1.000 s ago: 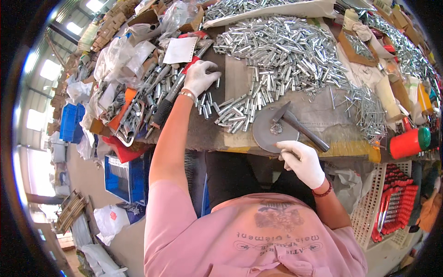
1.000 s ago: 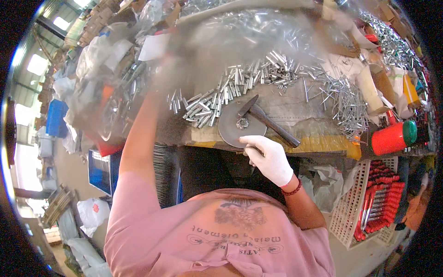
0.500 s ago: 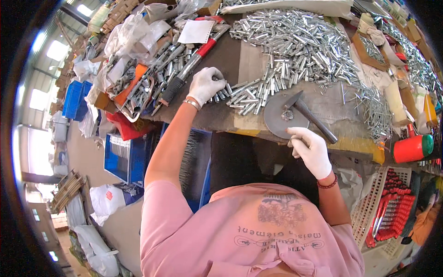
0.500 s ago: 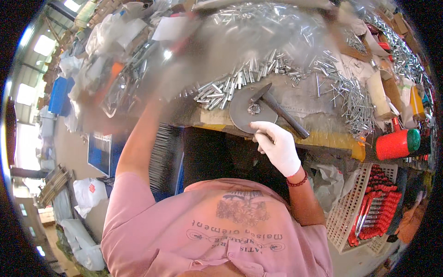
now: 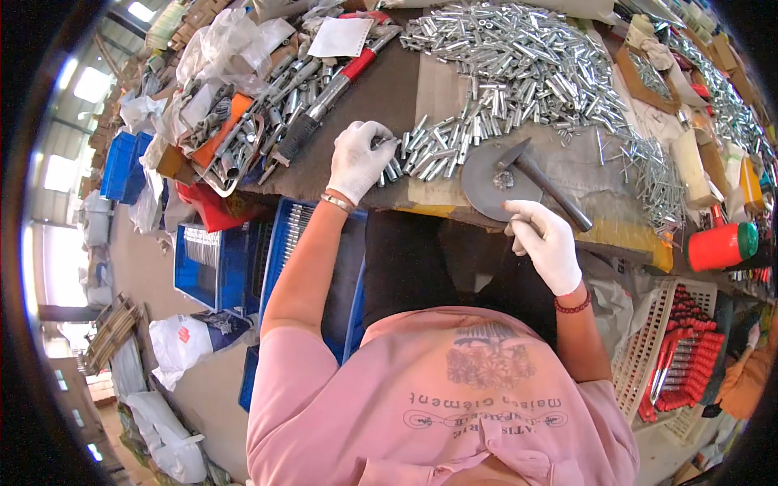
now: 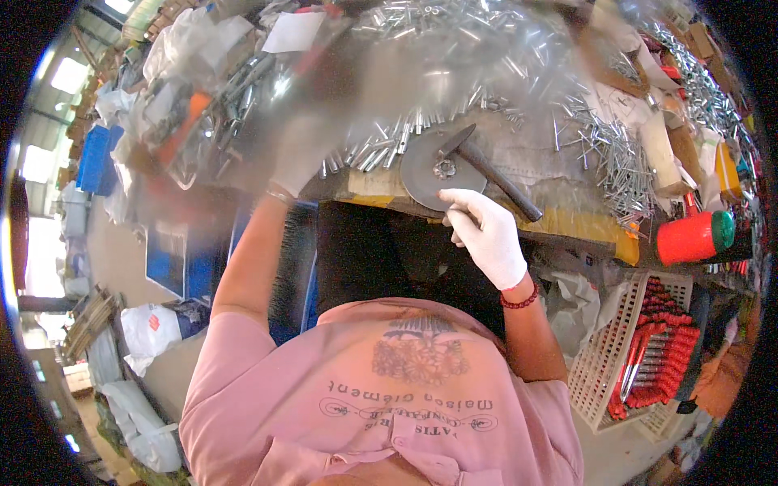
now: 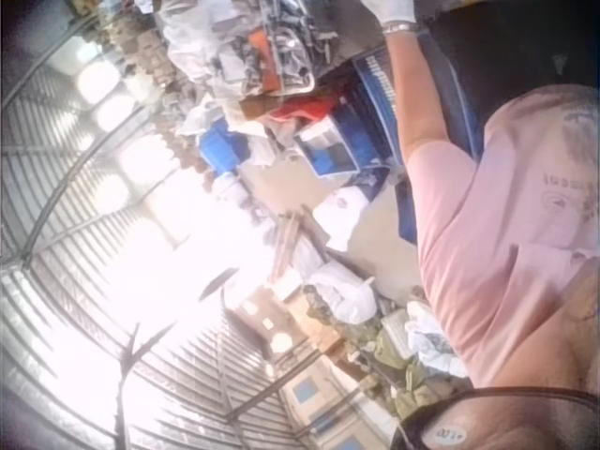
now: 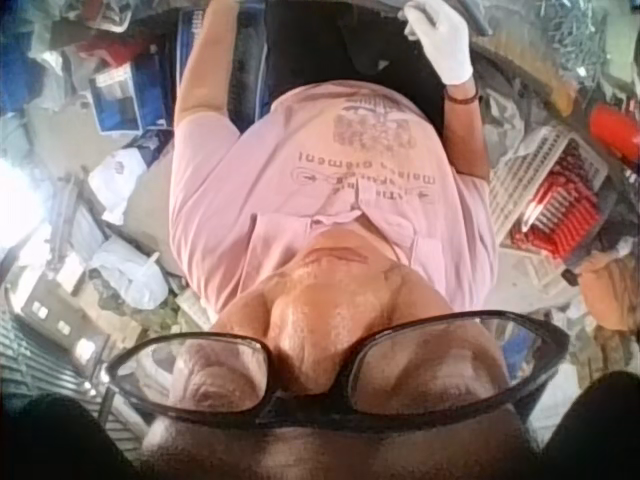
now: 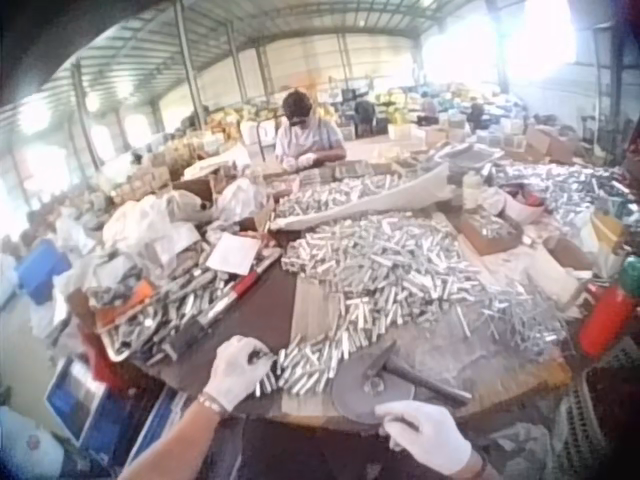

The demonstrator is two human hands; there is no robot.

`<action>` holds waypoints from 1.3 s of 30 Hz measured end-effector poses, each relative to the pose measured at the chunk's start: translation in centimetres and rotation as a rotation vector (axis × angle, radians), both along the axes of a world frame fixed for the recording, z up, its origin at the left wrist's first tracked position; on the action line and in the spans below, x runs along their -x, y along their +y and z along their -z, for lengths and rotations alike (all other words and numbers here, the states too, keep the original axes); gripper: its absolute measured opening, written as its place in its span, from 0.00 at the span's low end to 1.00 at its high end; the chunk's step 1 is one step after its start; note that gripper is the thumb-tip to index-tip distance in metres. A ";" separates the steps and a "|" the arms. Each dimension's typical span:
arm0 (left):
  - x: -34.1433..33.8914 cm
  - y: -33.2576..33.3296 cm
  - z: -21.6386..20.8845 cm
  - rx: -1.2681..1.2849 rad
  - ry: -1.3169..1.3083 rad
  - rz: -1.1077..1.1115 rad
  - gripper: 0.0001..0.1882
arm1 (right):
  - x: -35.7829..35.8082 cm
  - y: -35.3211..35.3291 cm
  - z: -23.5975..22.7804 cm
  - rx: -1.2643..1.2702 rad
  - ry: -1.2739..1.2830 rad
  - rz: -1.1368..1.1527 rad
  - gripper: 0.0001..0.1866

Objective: Assembling metal pegs into a circular metal base at a workshop station.

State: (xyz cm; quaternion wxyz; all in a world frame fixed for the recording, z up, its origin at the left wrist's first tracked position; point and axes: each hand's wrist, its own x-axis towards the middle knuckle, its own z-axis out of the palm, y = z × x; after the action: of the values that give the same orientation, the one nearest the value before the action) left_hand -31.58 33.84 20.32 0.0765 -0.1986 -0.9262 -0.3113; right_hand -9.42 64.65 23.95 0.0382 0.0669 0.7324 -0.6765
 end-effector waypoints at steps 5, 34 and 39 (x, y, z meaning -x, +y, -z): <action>1.7 -2.7 2.2 -0.239 -0.046 0.080 0.15 | 0.0 -0.2 0.0 -0.006 -0.010 -0.008 0.16; 10.7 -2.7 -1.2 0.309 -0.103 0.037 0.13 | 0.4 -0.2 -0.9 -0.136 0.099 -0.104 0.16; 7.6 -1.6 -3.9 0.290 -0.073 0.081 0.14 | -0.6 1.2 -0.5 -0.088 0.164 -0.064 0.15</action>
State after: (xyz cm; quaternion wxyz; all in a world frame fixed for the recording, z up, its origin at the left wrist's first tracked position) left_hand -39.22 32.23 24.26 0.0007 -0.2335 -0.9548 -0.1839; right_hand -8.77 65.88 24.41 -0.0033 -0.0102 0.7638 -0.6453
